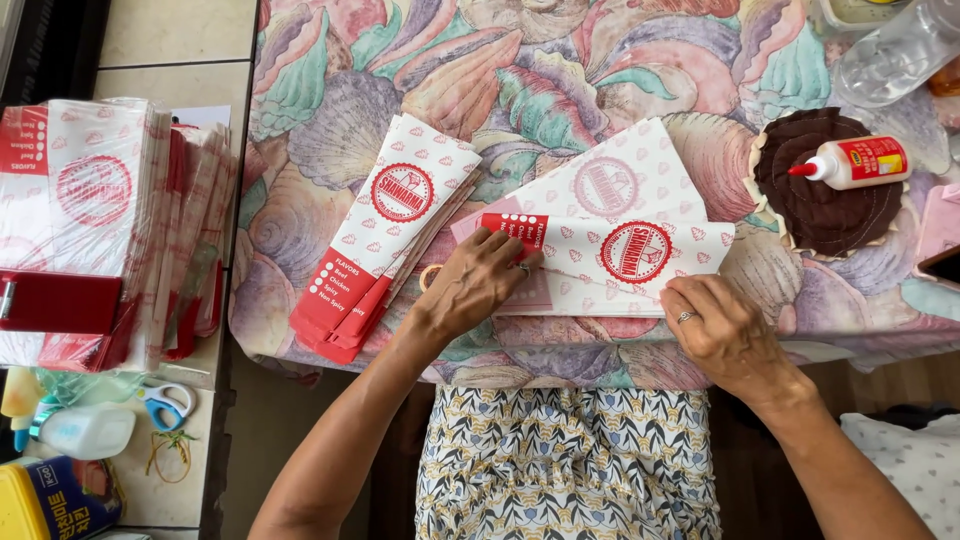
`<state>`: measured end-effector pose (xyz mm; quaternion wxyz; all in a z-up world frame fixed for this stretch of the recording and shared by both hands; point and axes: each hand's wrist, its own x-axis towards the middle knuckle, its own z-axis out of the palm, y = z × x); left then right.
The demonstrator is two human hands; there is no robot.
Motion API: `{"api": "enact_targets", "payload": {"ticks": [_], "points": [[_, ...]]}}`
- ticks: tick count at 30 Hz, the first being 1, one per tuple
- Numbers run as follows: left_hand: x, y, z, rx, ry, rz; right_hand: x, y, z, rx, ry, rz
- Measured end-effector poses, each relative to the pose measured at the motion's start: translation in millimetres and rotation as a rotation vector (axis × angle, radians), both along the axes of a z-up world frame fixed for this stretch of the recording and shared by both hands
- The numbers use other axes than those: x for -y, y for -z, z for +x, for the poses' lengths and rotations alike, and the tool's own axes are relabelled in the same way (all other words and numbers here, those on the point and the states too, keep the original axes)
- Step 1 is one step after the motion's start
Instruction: Folding and securing paper sleeves for food packaging using adhesive tape.
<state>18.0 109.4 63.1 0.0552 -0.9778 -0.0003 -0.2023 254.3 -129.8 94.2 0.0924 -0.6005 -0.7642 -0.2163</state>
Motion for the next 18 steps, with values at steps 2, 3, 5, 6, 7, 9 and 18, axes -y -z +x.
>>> {"api": "enact_targets", "payload": {"ticks": [2,3,5,6,7,9,18], "points": [[1,3,4,-0.004,-0.007,0.034,-1,-1,0,0.06,0.012,-0.014],[1,4,7,-0.009,-0.011,0.066,-1,-1,0,0.119,0.027,-0.03],[2,5,11,0.027,0.014,0.042,-4,-2,1,0.129,0.037,-0.027],[3,6,13,0.061,0.039,0.016,-5,-2,1,0.137,0.047,-0.024],[6,4,12,0.059,0.039,0.016,-6,-1,2,0.135,0.047,-0.025],[12,0,10,-0.033,0.02,0.192,-9,0,5,0.071,0.007,0.037],[15,-2,4,-0.1,0.082,0.193,4,39,29,-0.079,0.004,0.036]]}}
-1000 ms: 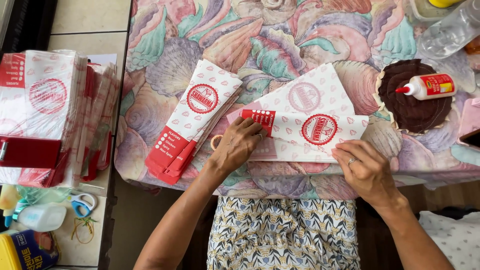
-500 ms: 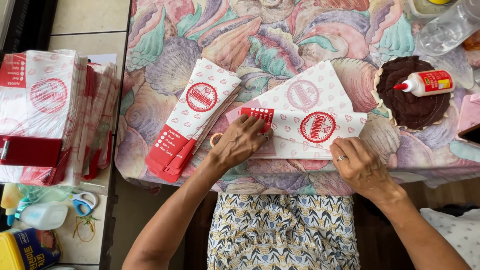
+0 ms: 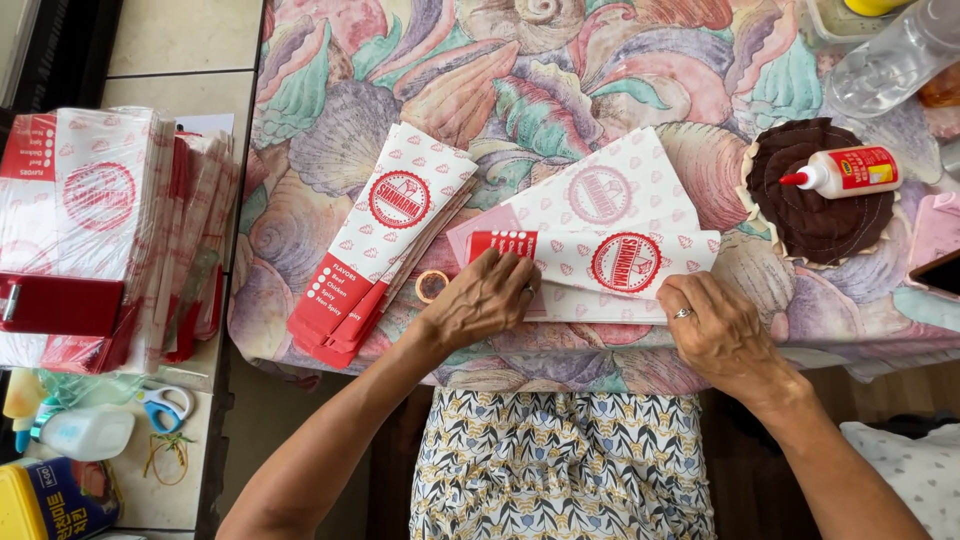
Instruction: Folding and securing paper sleeves for food packaging using adhesive tape.
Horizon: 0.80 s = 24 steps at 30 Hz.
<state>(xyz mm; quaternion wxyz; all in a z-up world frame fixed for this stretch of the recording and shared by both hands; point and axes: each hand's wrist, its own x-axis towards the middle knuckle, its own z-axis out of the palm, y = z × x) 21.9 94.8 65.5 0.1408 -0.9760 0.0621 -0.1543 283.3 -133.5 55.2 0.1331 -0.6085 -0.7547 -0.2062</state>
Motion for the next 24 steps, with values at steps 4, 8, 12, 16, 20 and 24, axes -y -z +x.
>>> {"api": "enact_targets", "payload": {"ticks": [4,8,12,16,20,24], "points": [[10,14,-11,0.034,-0.02,0.024,-1,-21,-13,-0.029,-0.038,0.018],[16,14,-12,0.023,-0.076,-0.11,8,-19,-10,-0.048,0.004,-0.041],[6,18,-7,0.119,-0.048,-0.252,11,-12,-6,-0.09,0.016,-0.039],[8,7,-5,0.052,-0.091,-0.18,11,-18,-7,-0.075,0.025,-0.053],[11,-3,0,0.02,-0.084,-0.291,9,-25,-10,-0.11,-0.004,-0.046],[23,-11,1,-0.186,-0.161,-0.277,7,-27,-12,-0.107,-0.003,-0.042]]}}
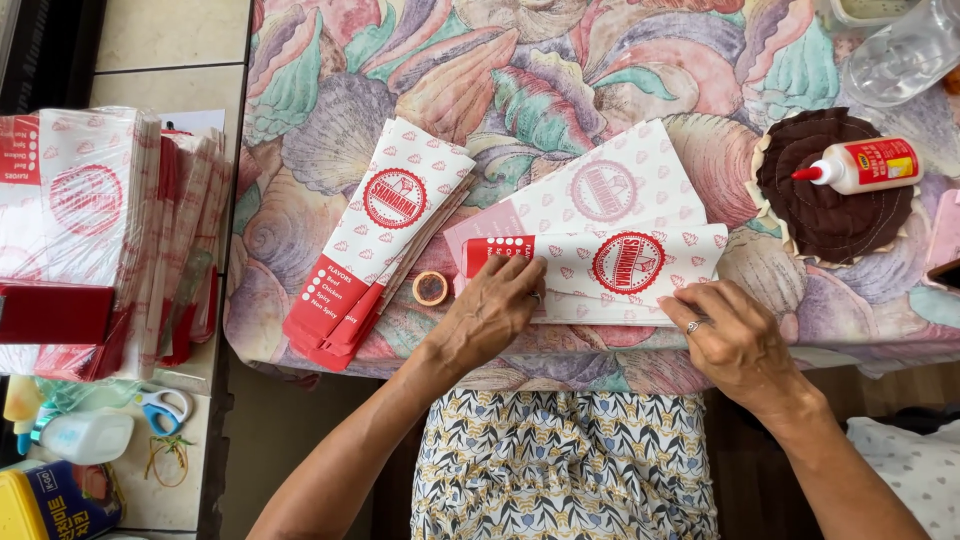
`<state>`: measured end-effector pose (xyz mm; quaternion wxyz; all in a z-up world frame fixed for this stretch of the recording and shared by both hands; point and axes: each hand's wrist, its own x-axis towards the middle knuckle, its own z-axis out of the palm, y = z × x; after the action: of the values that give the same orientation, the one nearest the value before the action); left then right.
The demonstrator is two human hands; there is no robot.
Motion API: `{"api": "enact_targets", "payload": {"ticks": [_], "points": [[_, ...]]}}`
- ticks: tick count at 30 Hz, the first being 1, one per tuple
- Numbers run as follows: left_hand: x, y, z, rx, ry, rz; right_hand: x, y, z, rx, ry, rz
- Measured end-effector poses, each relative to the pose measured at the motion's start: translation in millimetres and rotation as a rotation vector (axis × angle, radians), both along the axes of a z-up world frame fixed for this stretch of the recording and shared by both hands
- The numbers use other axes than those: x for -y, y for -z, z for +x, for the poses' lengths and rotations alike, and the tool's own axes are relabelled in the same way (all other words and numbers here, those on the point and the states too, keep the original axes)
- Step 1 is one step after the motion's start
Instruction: Folding and securing paper sleeves for food packaging using adhesive tape.
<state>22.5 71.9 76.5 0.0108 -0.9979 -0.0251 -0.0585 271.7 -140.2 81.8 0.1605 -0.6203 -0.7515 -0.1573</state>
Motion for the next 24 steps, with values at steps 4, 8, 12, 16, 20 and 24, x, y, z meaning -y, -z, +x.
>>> {"api": "enact_targets", "payload": {"ticks": [4,8,12,16,20,24], "points": [[6,10,3,0.094,-0.004,0.033,3,11,0,-0.003,0.02,-0.005],[17,6,8,0.14,-0.046,0.013,4,6,-6,0.062,0.065,-0.039],[41,9,12,0.054,-0.209,0.039,4,-2,-19,0.066,0.149,-0.071],[57,10,19,0.028,-0.321,0.061,10,14,-21,0.011,0.148,-0.038],[63,14,19,0.113,-0.391,-0.001,17,29,-19,0.083,0.202,-0.034],[65,22,17,0.096,-0.371,0.035,15,24,-19,0.077,0.198,-0.029]]}}
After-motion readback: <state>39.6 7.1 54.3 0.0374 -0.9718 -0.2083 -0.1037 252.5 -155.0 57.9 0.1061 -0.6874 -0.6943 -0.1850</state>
